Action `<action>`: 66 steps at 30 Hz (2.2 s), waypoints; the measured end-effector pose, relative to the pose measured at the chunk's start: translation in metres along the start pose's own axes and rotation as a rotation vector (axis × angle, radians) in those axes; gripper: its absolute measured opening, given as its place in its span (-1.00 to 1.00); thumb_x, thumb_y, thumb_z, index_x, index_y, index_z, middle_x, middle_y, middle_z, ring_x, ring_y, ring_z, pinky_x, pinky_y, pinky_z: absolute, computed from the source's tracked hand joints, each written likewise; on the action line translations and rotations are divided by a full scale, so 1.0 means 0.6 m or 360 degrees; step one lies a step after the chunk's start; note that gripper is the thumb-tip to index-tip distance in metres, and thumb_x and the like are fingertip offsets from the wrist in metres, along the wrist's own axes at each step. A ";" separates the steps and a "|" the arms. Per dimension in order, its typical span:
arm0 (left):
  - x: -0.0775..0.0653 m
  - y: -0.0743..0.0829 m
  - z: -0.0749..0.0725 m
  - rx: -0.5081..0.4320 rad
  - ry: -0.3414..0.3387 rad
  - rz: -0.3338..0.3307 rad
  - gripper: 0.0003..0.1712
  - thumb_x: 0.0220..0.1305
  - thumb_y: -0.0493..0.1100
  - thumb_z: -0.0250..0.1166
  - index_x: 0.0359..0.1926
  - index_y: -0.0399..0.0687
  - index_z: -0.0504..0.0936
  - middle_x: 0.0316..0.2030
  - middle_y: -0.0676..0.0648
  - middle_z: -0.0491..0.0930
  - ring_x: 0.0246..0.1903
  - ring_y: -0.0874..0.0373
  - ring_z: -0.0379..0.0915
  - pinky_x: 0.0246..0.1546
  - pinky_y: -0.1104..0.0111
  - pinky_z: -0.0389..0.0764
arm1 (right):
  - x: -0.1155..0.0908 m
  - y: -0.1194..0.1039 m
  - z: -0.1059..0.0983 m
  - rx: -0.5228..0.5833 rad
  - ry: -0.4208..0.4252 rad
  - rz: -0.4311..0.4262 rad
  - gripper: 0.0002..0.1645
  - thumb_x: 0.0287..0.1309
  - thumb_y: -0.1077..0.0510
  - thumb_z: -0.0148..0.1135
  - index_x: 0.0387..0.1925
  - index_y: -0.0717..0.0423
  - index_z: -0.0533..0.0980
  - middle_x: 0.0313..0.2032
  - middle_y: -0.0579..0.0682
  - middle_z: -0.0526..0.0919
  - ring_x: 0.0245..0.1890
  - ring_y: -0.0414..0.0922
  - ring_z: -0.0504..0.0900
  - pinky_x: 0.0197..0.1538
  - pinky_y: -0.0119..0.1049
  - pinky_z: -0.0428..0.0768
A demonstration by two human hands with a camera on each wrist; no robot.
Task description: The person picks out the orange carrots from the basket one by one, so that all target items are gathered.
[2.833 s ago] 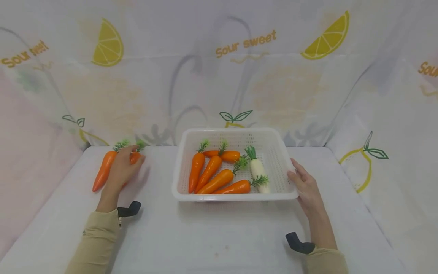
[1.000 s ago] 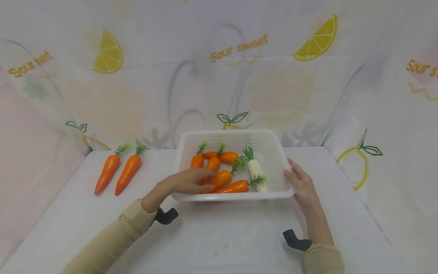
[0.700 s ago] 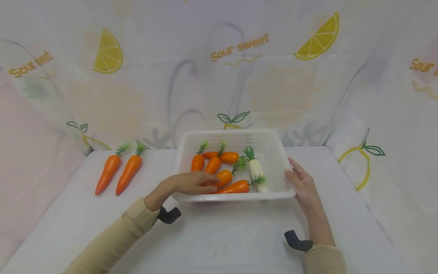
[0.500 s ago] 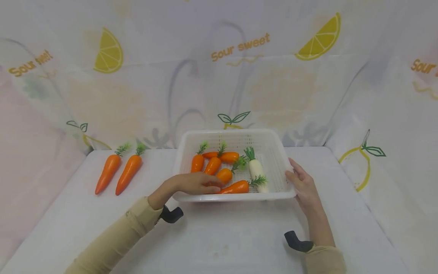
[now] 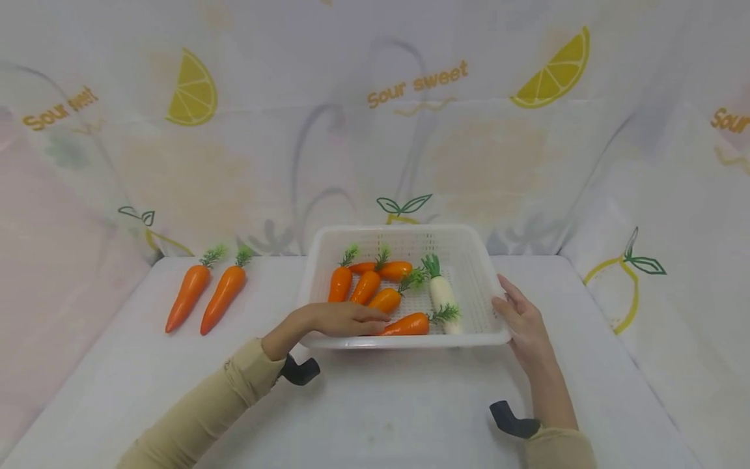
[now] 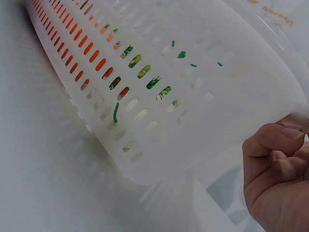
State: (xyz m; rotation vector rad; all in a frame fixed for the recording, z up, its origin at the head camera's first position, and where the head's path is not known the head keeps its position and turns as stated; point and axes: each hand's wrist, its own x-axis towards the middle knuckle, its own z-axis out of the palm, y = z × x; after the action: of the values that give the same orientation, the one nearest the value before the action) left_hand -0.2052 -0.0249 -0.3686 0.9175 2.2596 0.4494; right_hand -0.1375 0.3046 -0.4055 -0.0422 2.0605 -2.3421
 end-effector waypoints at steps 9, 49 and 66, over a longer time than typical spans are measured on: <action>0.010 -0.008 0.004 0.0005 0.0020 0.0026 -0.40 0.40 0.22 -0.09 0.32 0.07 0.37 0.24 0.09 0.43 0.06 0.24 0.37 0.25 0.28 0.34 | -0.002 0.001 0.000 0.0014 -0.0018 -0.0002 -0.24 0.37 0.15 -0.01 0.47 0.07 -0.08 0.05 -0.34 0.48 -0.04 -0.42 0.55 -0.14 -0.48 0.59; -0.009 -0.014 0.002 -0.0266 0.0464 0.0252 -0.48 0.28 0.16 0.17 0.16 0.04 0.53 -0.20 0.11 0.57 -0.22 0.24 0.42 -0.14 0.44 0.48 | -0.005 0.005 0.000 0.0011 -0.0007 0.0033 -0.25 0.37 0.13 0.00 0.47 0.01 -0.06 0.06 -0.34 0.49 -0.05 -0.39 0.56 -0.16 -0.44 0.61; -0.038 -0.029 -0.008 -0.0756 0.1175 0.0320 -0.56 0.31 0.07 0.17 0.15 0.05 0.52 -0.14 0.02 0.61 -0.22 0.16 0.50 -0.18 0.33 0.57 | -0.005 0.003 -0.001 0.0036 -0.0013 0.0013 -0.27 0.37 0.16 -0.02 0.47 -0.01 -0.04 0.04 -0.35 0.52 -0.07 -0.39 0.57 -0.18 -0.42 0.62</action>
State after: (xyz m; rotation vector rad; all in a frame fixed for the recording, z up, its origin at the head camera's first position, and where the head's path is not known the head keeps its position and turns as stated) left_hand -0.2048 -0.0535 -0.3642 0.8021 2.4942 1.5496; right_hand -0.1346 0.3048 -0.4073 -0.0425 2.0261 -2.3562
